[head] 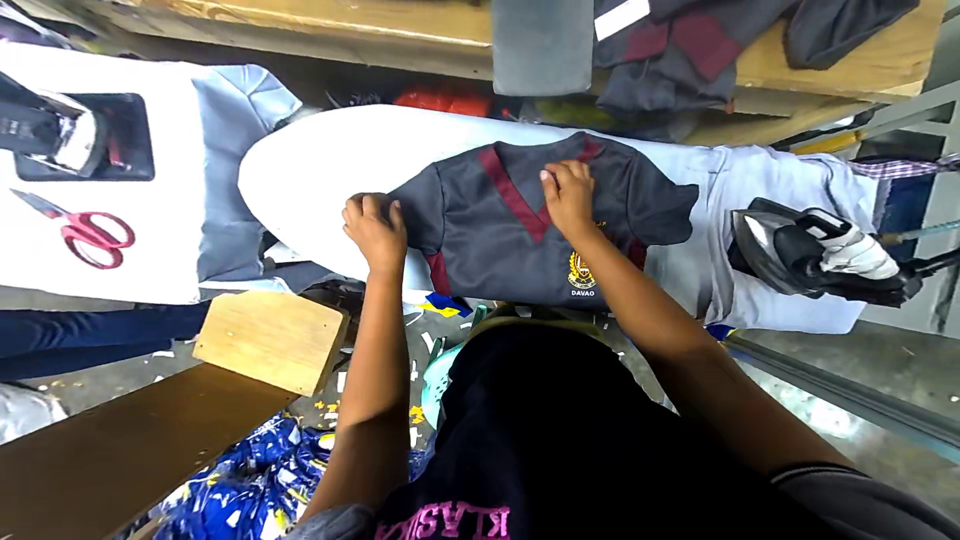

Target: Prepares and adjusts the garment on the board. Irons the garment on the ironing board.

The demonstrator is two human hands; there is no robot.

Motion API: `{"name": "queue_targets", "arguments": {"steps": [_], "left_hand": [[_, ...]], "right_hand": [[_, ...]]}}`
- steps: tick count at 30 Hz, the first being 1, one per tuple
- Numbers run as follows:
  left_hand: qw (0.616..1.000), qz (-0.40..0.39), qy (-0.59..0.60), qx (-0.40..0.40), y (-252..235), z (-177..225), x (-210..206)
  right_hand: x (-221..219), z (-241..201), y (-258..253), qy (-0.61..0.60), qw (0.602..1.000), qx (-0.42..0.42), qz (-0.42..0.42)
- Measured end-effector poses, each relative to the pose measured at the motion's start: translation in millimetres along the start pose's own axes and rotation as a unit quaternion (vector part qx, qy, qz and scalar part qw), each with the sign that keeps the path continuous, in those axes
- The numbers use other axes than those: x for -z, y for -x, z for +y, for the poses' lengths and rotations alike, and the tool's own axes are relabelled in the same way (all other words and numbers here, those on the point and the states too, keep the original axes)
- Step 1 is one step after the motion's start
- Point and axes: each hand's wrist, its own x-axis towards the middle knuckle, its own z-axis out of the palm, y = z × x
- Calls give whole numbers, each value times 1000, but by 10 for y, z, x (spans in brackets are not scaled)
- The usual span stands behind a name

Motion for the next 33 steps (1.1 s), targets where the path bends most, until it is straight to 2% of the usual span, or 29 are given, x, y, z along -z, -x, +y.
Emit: {"name": "queue_targets", "arguments": {"steps": [4,8,10,12,15,18,20,22,25,27,29,31,33], "left_hand": [[979,-33,71,188,100,-146,66],[938,-45,212,271,160,-304,10],[922,-59,258,284,141,-301,21],[905,-43,310,288,107,-289,8],[887,48,393,235,73,-300,-33],[898,122,387,173,95,-264,-69],[923,119,324,169,100,-284,-96],[946,77,253,188,93,-319,-90],[948,17,235,212,78,-377,-71],[936,3,271,227,71,-432,-66],[908,-24,322,267,78,-414,-17],[881,-46,360,305,93,-368,31],[869,-45,380,315,86,-357,28]], "right_hand": [[-145,-442,-458,-127,976,-113,-137],[-365,-584,-797,-202,933,-177,-241],[-466,-592,-900,-209,931,-174,-244],[-561,-539,-974,-175,947,-153,-221],[-615,-505,-1013,-115,963,-139,-199],[-586,-545,-994,-80,967,-136,-200],[-565,-562,-985,-63,968,-131,-204],[-542,-586,-962,-36,970,-115,-210],[-340,-735,-843,43,968,-75,-235],[-81,-791,-712,27,986,-51,-154],[195,-711,-680,-29,998,-43,-18],[409,-611,-799,-65,991,-67,98],[570,-600,-999,-37,982,-128,134]]}}
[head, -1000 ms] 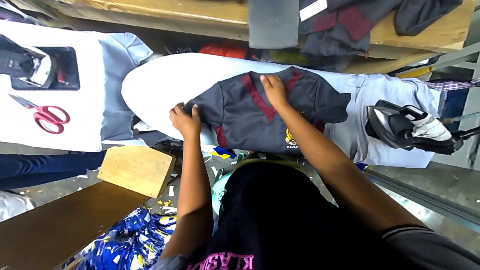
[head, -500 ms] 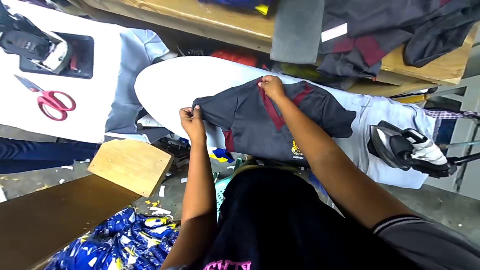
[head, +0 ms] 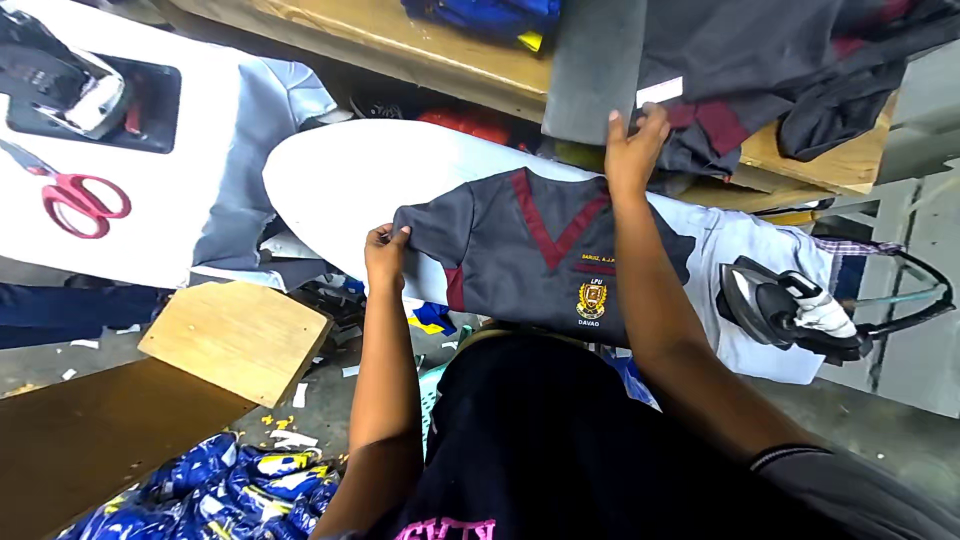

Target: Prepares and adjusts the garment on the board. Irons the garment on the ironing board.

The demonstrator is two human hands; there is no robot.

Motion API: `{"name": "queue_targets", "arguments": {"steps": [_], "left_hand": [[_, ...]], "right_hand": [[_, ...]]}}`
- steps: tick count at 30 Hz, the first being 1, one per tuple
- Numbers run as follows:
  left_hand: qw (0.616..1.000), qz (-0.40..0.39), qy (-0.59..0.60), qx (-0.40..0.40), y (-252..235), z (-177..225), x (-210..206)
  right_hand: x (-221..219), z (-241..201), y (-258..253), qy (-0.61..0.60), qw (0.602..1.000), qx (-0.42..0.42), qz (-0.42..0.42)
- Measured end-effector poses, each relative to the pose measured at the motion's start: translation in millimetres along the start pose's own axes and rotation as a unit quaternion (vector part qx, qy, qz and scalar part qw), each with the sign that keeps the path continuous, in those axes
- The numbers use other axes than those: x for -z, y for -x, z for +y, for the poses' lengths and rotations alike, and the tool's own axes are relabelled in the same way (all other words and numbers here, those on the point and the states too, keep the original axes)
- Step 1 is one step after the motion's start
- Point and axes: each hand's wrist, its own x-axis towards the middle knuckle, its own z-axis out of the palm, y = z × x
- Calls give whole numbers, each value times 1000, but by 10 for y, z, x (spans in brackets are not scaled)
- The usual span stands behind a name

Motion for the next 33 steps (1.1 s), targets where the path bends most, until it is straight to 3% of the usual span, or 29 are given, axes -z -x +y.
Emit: {"name": "queue_targets", "arguments": {"steps": [3,7,10,14,16,19,24,28,33], "left_hand": [[998,38,-7,-45,0,-37,-26],[956,77,-203,-199,200,124,-55],[909,-45,-288,-300,444,342,-414],[790,-276,-430,-338,642,532,-1179],[739,-314,-508,-311,631,663,-1499],[704,-297,-578,-286,471,786,-1771],[692,-279,-615,-255,350,861,-1828],[714,-265,-577,-296,279,789,-1732],[742,-241,-527,-336,309,732,-1529]], "right_hand": [[72,-175,-242,97,992,-68,-36],[122,-342,-347,105,988,-91,-66],[128,-378,-367,84,988,-90,-89],[78,-350,-423,-20,990,-63,-125],[247,-433,-341,-59,989,-28,-134],[770,-519,-127,-40,979,47,-192],[1445,-148,161,20,928,132,-349],[1404,316,231,49,902,145,-404],[1219,601,92,-6,902,73,-426]]}}
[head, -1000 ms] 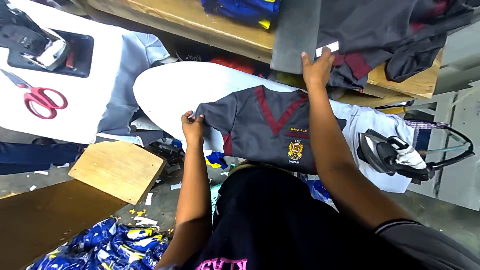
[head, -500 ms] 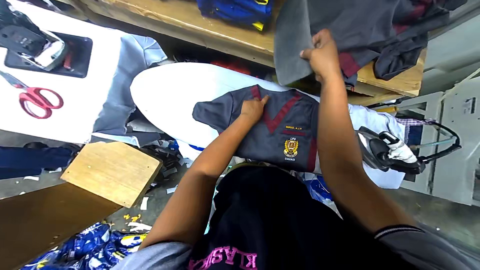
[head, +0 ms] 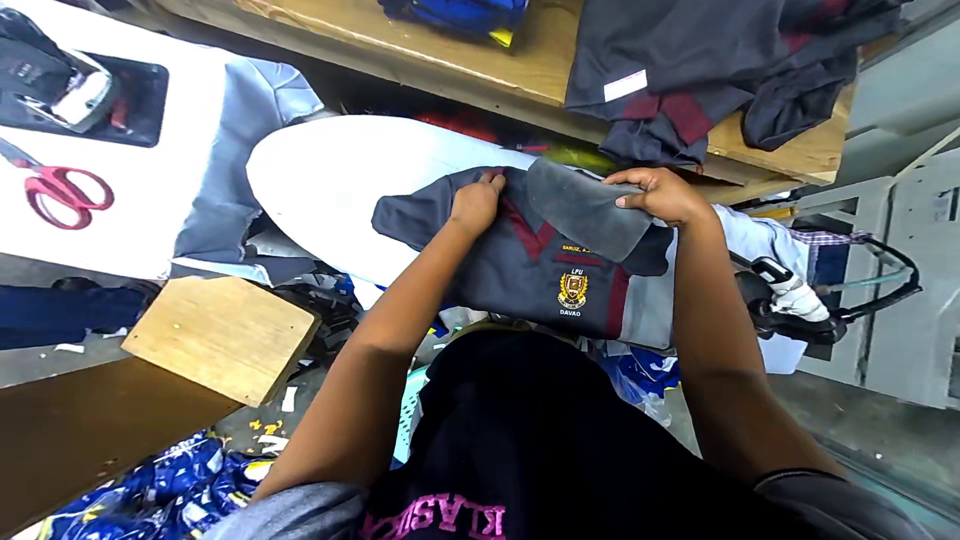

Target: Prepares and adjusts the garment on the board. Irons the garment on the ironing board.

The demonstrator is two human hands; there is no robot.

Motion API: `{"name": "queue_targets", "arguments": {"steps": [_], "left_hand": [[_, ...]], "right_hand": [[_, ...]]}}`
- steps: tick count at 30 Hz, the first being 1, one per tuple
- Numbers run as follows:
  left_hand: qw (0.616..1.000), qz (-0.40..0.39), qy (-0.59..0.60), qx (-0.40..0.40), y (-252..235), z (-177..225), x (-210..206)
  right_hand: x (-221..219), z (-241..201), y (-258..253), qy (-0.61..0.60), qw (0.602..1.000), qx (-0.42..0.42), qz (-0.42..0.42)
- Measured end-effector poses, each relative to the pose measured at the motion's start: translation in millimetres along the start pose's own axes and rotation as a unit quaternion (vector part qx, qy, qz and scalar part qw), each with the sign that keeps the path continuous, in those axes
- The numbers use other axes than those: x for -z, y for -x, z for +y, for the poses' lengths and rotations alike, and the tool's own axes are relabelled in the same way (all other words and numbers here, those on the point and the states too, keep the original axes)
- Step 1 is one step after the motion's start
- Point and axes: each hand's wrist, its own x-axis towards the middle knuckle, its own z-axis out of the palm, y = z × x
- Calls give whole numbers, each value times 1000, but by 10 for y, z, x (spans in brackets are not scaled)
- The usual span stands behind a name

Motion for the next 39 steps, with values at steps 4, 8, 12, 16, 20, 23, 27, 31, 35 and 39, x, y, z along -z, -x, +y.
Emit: {"name": "queue_targets", "arguments": {"steps": [4,8,12,16,20,23,27,31,35,39], "left_hand": [[999,23,30,-3,60,-38,-36],[1000,-7,19,12,19,-26,-41],[999,-4,39,6,16,-13,-27],[994,56,92,-21,80,-12,-113],[990,88,111,-21,80,-6,-194],[987,106,120,-18,64,21,-193],[982,127,135,-15,66,47,-132],[978,153,143,-24,65,65,-169],[973,176,147,-32,31,97,-216],[967,210,145,-25,-5,110,-231]], "right_hand": [[20,231,-296,-111,992,-20,-59],[-72,472,-564,-103,984,-110,-93],[-189,824,-546,-226,965,-130,-22],[-470,1090,-295,-424,894,-99,104],[-804,927,-317,-362,903,-126,196],[-845,695,-445,-377,910,-63,163],[-865,442,-725,-360,930,-32,62],[-1072,322,-1045,-357,932,-51,30],[-1316,254,-1198,-428,901,-77,4],[-1542,117,-1177,-455,885,-99,-20]]}}
